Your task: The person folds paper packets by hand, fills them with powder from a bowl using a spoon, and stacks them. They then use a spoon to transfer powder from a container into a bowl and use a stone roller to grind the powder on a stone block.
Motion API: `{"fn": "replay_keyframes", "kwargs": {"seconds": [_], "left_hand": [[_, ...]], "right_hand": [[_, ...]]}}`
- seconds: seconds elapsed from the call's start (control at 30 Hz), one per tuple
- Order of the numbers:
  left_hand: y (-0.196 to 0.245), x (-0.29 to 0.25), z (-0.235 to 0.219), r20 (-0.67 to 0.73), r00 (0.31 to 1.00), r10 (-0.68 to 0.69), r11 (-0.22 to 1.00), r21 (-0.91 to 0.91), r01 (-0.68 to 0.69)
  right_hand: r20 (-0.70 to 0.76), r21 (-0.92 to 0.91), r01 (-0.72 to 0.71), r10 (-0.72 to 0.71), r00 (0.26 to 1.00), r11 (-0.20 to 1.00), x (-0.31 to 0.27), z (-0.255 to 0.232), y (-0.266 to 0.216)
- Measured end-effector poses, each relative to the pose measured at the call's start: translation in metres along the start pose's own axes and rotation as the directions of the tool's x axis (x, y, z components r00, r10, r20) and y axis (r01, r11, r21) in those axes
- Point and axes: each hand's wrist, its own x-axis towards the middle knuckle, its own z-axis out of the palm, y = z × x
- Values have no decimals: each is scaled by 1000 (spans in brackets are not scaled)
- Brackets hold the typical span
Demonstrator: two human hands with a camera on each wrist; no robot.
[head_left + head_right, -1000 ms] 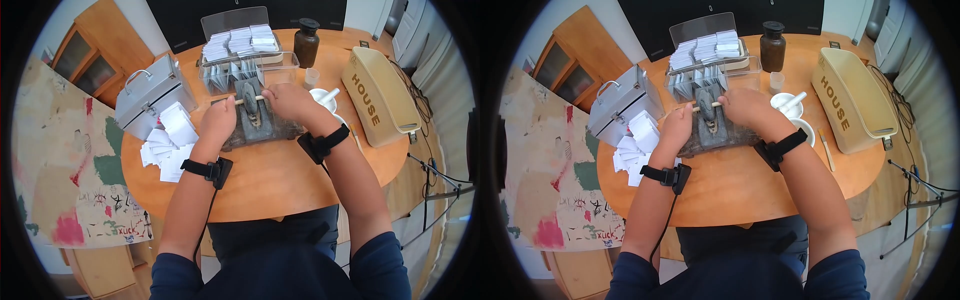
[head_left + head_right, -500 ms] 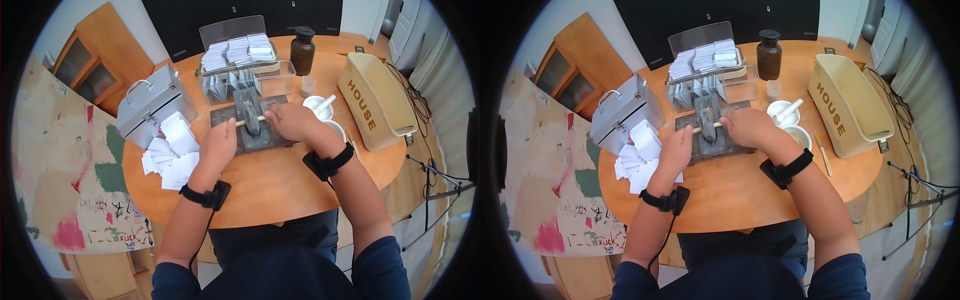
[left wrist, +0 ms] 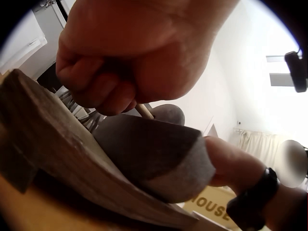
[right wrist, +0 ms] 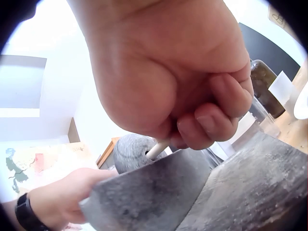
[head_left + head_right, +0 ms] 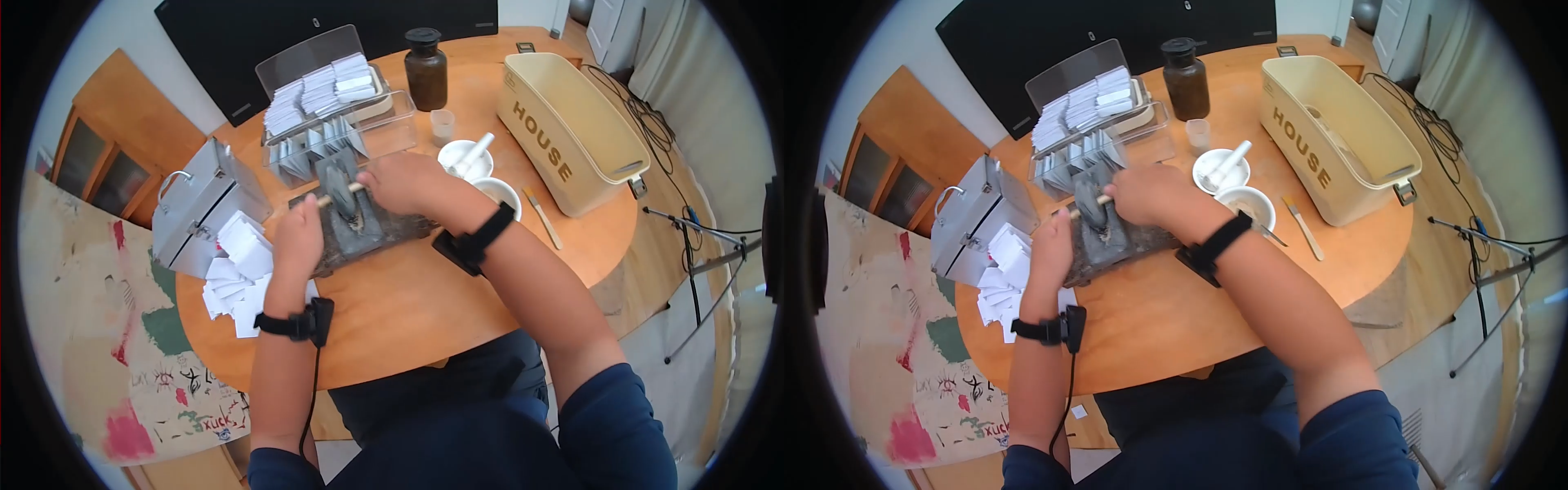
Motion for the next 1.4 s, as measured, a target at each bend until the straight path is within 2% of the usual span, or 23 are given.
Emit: {"fn": "replay_keyframes", "kwargs": {"seconds": [0.03,0.07,0.13,0.27,0.37,0.4,0.47,0.53,0.6,0.63,0.7,0.87,0.93,1.0,1.07,1.13,1.17,1.23,1.33,1.4], "left_hand": [[4,7,-1,-67,996,52,998,31,-49],[5,6,-2,-66,996,55,998,35,-53],[7,3,-6,-15,1000,21,998,53,-20],[4,-12,-5,9,999,36,998,47,-37],[1,4,-1,-71,992,105,993,56,-101],[-1,8,0,-79,992,102,994,59,-97],[-3,11,-3,10,1000,15,1000,-13,-14],[-5,0,-2,-20,999,47,999,4,-47],[-12,-6,4,-7,1000,11,999,-35,-11],[-12,-3,7,-58,997,54,998,-26,-56],[-6,9,3,-23,1000,13,1000,-14,-13],[-2,-7,-2,33,998,-48,997,56,46],[-1,-8,0,16,1000,-10,1000,8,10],[6,2,-3,-37,998,50,995,85,-47],[13,1,-8,-5,1000,10,996,88,-10],[11,-6,-8,-1,999,43,995,88,-43],[9,-12,-7,26,1000,17,997,80,-19],[5,-10,-4,-4,999,52,995,83,-51],[10,-7,-4,-30,997,70,994,86,-67],[15,0,-8,-11,1000,14,999,47,-13]], "right_hand": [[10,33,-14,14,1000,999,5,-3,1],[7,37,-14,14,1000,999,4,-2,2],[-3,16,-6,6,1000,1000,2,1,0],[-3,0,33,-33,999,999,-11,-4,0],[41,29,-29,28,999,999,0,-5,-2],[41,29,-20,19,999,999,1,-4,-2],[-2,1,11,-11,1000,1000,4,0,1],[-2,-20,35,-35,999,999,-5,1,3],[1,-29,45,-45,999,999,-5,-1,2],[6,-1,13,-13,1000,1000,-4,-5,-1],[10,40,-37,37,999,998,2,-5,-3],[1,-42,35,-35,999,999,-1,-2,2],[-29,-14,34,-34,999,999,-2,2,2],[-1,-13,-4,4,1000,1000,6,1,0],[11,-26,-32,32,999,999,9,-3,-3],[27,-58,4,-2,1000,998,3,-4,-2],[24,-65,14,-13,1000,998,0,-5,-3],[-16,-91,47,-49,999,995,-8,-2,-3],[-26,-26,25,-26,999,999,11,2,2],[-15,-16,-1,1,1000,1000,11,-1,-1]]}}
